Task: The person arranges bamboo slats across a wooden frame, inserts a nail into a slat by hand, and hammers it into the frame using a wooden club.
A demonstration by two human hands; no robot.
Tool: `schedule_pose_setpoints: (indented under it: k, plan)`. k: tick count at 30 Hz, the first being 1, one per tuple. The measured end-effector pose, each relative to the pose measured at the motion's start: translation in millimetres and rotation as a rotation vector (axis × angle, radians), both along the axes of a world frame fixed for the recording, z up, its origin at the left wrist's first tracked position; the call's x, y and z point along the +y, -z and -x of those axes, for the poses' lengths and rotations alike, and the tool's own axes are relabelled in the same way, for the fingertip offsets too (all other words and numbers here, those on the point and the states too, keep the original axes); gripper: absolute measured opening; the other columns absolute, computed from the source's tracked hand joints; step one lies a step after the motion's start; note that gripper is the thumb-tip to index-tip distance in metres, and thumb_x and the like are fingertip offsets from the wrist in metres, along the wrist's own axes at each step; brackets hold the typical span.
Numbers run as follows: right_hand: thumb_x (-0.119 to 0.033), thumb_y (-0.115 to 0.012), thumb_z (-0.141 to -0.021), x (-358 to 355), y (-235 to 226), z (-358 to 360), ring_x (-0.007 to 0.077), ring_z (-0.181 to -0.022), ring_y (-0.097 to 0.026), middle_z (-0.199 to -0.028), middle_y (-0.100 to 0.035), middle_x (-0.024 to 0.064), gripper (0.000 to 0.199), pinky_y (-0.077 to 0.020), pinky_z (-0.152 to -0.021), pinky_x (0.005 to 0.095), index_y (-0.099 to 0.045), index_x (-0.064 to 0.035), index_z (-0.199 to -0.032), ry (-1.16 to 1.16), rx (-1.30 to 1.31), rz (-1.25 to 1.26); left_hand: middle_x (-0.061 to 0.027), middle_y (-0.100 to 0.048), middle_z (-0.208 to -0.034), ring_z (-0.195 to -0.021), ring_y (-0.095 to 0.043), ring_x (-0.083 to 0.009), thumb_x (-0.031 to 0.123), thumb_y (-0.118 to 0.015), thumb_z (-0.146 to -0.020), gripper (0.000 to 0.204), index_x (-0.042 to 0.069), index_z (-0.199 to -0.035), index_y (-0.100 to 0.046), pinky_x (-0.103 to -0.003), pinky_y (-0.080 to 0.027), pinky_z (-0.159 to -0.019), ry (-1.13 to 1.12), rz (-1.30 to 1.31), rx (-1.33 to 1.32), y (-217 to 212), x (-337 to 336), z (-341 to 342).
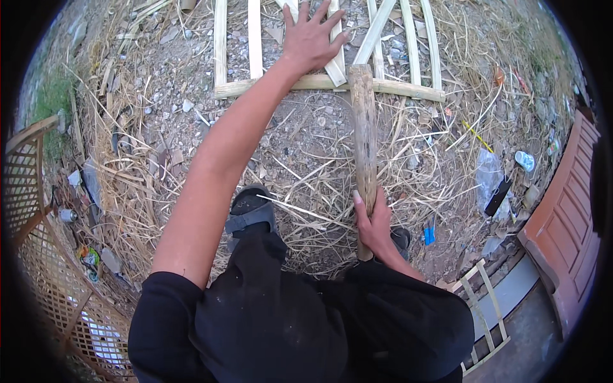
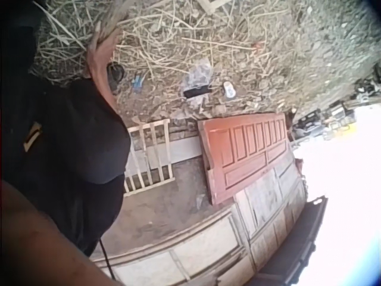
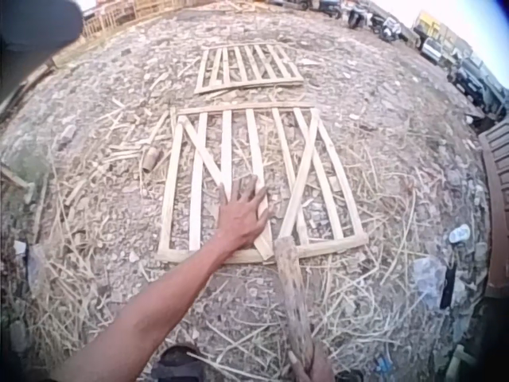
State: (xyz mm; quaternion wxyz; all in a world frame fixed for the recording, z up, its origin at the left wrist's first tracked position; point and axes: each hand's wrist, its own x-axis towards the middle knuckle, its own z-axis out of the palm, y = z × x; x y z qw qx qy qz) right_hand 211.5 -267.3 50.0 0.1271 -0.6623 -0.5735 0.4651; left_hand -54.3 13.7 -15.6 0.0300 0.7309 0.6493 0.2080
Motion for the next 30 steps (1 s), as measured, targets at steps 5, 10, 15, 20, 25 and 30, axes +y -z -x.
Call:
schedule_pose_setpoints:
  k: [5,10,15,20,25,30]
  plan:
    - [-0.026,-0.061,-0.103,-10,-20,16,0.0246,-0.053,-0.065,-0.067,-0.063,0.0134,0.033,-0.0496,-0.05,0.0384,-0.05,0.0024,-0.117,0.138,0.139,0.0,-0.015,-0.042,-0.16,-0.149,-0.032,-0.0418,0.05,-0.048,-0.101,0.056,0.02,-0.147,-0.056,-0.07,-0.011,-0.121,0.008,-0.006,-0.026,-1,2,-4]
    - [-0.025,-0.059,-0.105,-12,-5,23,0.0167,-0.049,-0.062,-0.063,-0.061,0.0078,0.029,-0.0482,-0.047,0.0323,-0.05,0.0016,-0.112,0.123,0.225,0.087,-0.0136,-0.043,-0.16,-0.148,-0.035,-0.0403,0.039,-0.048,-0.101,0.049,0.02,-0.145,-0.057,-0.068,-0.013,-0.122,-0.001,0.001,-0.042,2,2,0]
    - [-0.024,-0.059,-0.104,-22,-7,20,0.0173,-0.05,-0.063,-0.064,-0.061,0.0089,0.028,-0.0488,-0.048,0.0332,-0.05,0.0012,-0.112,0.229,0.341,0.01,-0.0116,-0.043,-0.16,-0.148,-0.035,-0.0368,0.033,-0.048,-0.101,0.047,0.02,-0.146,-0.057,-0.068,-0.014,-0.122,0.005,-0.008,-0.035,4,2,1]
    - [-0.021,-0.057,-0.105,-16,-8,26,0.0144,-0.052,-0.063,-0.065,-0.062,0.0065,0.025,-0.0491,-0.047,0.0302,-0.049,0.0013,-0.113,0.124,0.281,0.105,-0.0114,-0.045,-0.159,-0.148,-0.035,-0.0365,0.033,-0.047,-0.102,0.046,0.021,-0.146,-0.057,-0.068,-0.015,-0.122,0.004,0.0,-0.043,3,4,1]
    - [-0.021,-0.056,-0.106,-23,-6,27,0.0129,-0.052,-0.063,-0.065,-0.062,0.0064,0.023,-0.0484,-0.046,0.0288,-0.05,0.0009,-0.111,0.183,0.372,0.007,-0.012,-0.046,-0.158,-0.148,-0.036,-0.0363,0.033,-0.047,-0.102,0.045,0.02,-0.144,-0.058,-0.068,-0.015,-0.122,0.005,-0.025,-0.045,5,3,-1]
    - [-0.024,-0.063,-0.101,-13,-9,18,0.0326,-0.06,-0.07,-0.074,-0.067,0.0216,0.037,-0.053,-0.053,0.0408,-0.05,0.004,-0.123,-0.045,0.101,-0.027,-0.0129,-0.048,-0.156,-0.147,-0.037,-0.0363,0.033,-0.047,-0.102,0.045,0.021,-0.143,-0.058,-0.068,-0.016,-0.121,0.002,-0.043,-0.039,7,3,-1]
